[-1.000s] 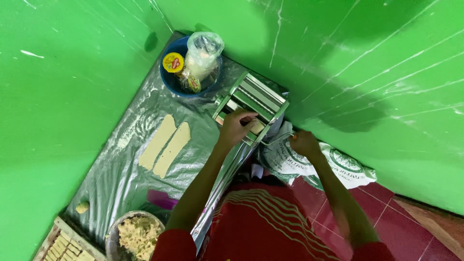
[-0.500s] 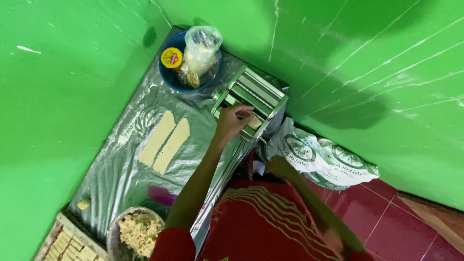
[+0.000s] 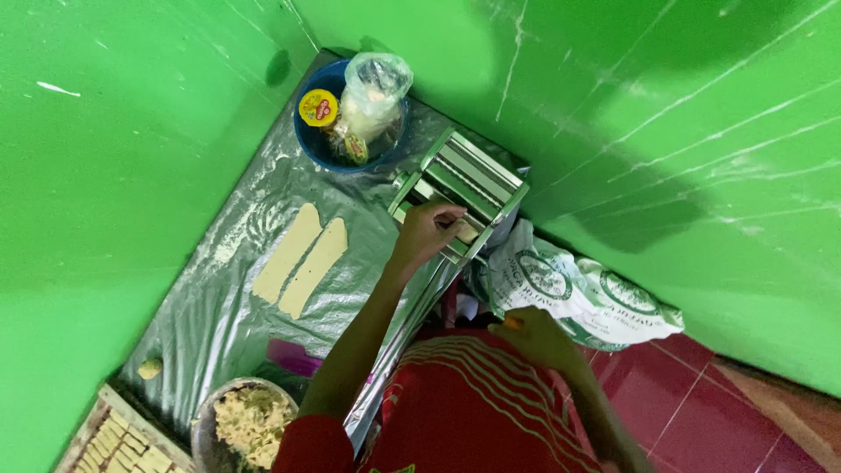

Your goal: Rolling out dough using a manual machine and cutting it into strips.

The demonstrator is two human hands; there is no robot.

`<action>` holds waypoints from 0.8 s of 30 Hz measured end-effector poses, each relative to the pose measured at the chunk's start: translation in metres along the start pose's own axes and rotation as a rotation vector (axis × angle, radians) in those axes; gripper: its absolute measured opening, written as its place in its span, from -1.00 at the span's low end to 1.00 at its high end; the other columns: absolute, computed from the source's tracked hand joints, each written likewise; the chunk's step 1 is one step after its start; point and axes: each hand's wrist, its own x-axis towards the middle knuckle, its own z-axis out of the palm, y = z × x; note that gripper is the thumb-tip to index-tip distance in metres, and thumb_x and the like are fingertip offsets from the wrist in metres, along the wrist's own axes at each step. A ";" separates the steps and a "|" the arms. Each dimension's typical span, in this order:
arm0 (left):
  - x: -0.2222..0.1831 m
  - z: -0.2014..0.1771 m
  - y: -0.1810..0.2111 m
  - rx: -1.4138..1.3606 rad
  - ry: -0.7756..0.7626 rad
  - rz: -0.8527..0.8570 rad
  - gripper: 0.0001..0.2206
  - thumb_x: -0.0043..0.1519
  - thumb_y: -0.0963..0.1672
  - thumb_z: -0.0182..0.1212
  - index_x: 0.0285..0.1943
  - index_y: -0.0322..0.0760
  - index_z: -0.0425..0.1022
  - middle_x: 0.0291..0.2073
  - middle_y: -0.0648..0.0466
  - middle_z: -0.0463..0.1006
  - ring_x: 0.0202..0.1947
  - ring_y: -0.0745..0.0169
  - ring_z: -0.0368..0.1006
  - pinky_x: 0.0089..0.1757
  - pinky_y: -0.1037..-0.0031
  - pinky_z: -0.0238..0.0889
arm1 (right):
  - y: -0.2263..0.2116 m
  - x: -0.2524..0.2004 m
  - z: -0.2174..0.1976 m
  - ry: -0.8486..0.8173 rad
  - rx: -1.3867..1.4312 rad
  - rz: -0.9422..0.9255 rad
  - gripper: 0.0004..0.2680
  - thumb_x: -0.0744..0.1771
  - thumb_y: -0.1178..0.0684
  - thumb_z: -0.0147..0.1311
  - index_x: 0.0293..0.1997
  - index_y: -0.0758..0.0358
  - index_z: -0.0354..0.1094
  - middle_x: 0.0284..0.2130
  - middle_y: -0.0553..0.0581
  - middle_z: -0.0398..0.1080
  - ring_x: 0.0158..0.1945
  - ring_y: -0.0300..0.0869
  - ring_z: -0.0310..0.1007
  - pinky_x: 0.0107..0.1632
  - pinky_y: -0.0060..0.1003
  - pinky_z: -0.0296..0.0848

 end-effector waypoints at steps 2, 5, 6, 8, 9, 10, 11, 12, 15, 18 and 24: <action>0.002 -0.003 0.003 0.013 0.012 0.010 -0.75 0.15 -0.20 0.45 0.00 -0.33 0.65 -0.20 -0.04 0.71 -0.21 0.23 0.68 -0.15 0.45 0.55 | -0.005 -0.003 -0.024 0.091 0.039 -0.026 -0.68 0.27 -0.20 0.22 -0.51 0.31 0.43 -0.63 0.30 0.38 -0.54 -0.02 0.32 -0.39 -0.09 0.33; -0.004 -0.003 0.014 0.054 0.013 -0.003 -0.78 0.15 -0.19 0.44 -0.03 -0.31 0.68 -0.22 -0.04 0.72 -0.24 0.23 0.68 -0.19 0.45 0.54 | 0.056 0.030 -0.038 0.274 -0.257 -0.195 -0.83 0.28 -0.10 0.18 -0.41 0.14 0.44 -0.65 0.22 0.29 -0.56 -0.08 0.23 -0.47 -0.17 0.24; -0.002 -0.005 0.018 0.085 0.011 -0.008 -0.80 0.16 -0.18 0.44 -0.04 -0.29 0.70 -0.23 -0.03 0.72 -0.26 0.24 0.68 -0.21 0.45 0.54 | 0.086 0.053 -0.042 0.373 -0.598 -0.352 -0.95 0.31 -0.03 0.12 -0.30 0.00 0.43 -0.62 0.16 0.25 -0.55 -0.11 0.19 -0.51 -0.23 0.18; -0.001 -0.005 0.013 0.146 0.014 -0.018 -0.80 0.15 -0.18 0.45 -0.05 -0.29 0.70 -0.25 -0.04 0.72 -0.28 0.23 0.67 -0.22 0.45 0.53 | 0.047 0.056 -0.066 0.420 -0.333 -0.220 -0.82 0.29 -0.07 0.20 -0.42 0.19 0.40 -0.64 0.25 0.27 -0.56 -0.02 0.25 -0.48 -0.13 0.24; 0.001 -0.004 0.010 0.207 0.018 -0.029 -0.79 0.14 -0.18 0.47 -0.06 -0.29 0.70 -0.27 -0.05 0.72 -0.31 0.22 0.67 -0.22 0.45 0.52 | 0.027 0.058 -0.080 0.455 -0.063 -0.088 -0.69 0.27 -0.10 0.28 -0.54 0.39 0.38 -0.67 0.35 0.29 -0.58 0.07 0.31 -0.44 -0.03 0.31; 0.000 -0.003 0.010 0.205 0.017 -0.029 -0.79 0.14 -0.18 0.47 -0.06 -0.29 0.70 -0.27 -0.05 0.72 -0.31 0.22 0.67 -0.22 0.45 0.52 | 0.037 0.071 -0.080 0.455 -0.064 -0.087 -0.69 0.27 -0.10 0.28 -0.54 0.39 0.38 -0.67 0.35 0.29 -0.58 0.07 0.31 -0.44 -0.03 0.31; -0.001 -0.002 0.010 0.135 0.001 -0.047 -0.78 0.14 -0.17 0.46 -0.04 -0.29 0.68 -0.25 -0.05 0.72 -0.29 0.23 0.67 -0.21 0.45 0.53 | 0.046 0.084 -0.080 0.485 -0.084 -0.090 -0.72 0.27 -0.09 0.26 -0.51 0.36 0.41 -0.65 0.34 0.35 -0.58 0.07 0.37 -0.43 -0.05 0.37; -0.004 -0.003 0.009 0.065 -0.016 -0.070 -0.77 0.15 -0.17 0.45 -0.03 -0.29 0.67 -0.23 -0.05 0.72 -0.28 0.25 0.68 -0.21 0.44 0.54 | 0.054 0.096 -0.077 0.511 -0.102 -0.092 -0.75 0.27 -0.08 0.23 -0.48 0.33 0.44 -0.63 0.33 0.40 -0.58 0.08 0.42 -0.41 -0.06 0.43; -0.013 -0.009 0.001 -0.146 0.034 0.068 -0.77 0.21 -0.22 0.36 0.05 -0.33 0.61 -0.18 -0.06 0.69 -0.19 0.24 0.66 -0.13 0.43 0.54 | 0.071 0.108 -0.073 0.456 -0.153 -0.076 -0.74 0.28 -0.11 0.22 -0.47 0.31 0.47 -0.60 0.33 0.44 -0.56 0.11 0.47 -0.38 -0.06 0.48; -0.055 0.008 -0.098 -0.119 0.662 0.035 -0.89 0.22 -0.28 0.20 -0.12 -0.36 0.57 -0.21 -0.03 0.66 -0.30 0.21 0.56 -0.19 0.45 0.47 | 0.074 0.115 -0.071 0.434 -0.175 -0.064 -0.70 0.29 -0.15 0.21 -0.49 0.32 0.46 -0.61 0.34 0.44 -0.56 0.13 0.48 -0.37 -0.03 0.49; -0.074 0.035 -0.136 -0.146 0.291 -0.217 -0.63 0.10 -0.29 0.22 0.12 -0.39 0.43 -0.04 -0.03 0.53 -0.06 0.10 0.53 -0.18 0.35 0.46 | 0.101 0.141 -0.045 0.462 -0.294 -0.261 -0.72 0.31 -0.10 0.15 -0.53 0.32 0.42 -0.60 0.35 0.42 -0.52 0.21 0.43 -0.37 0.06 0.48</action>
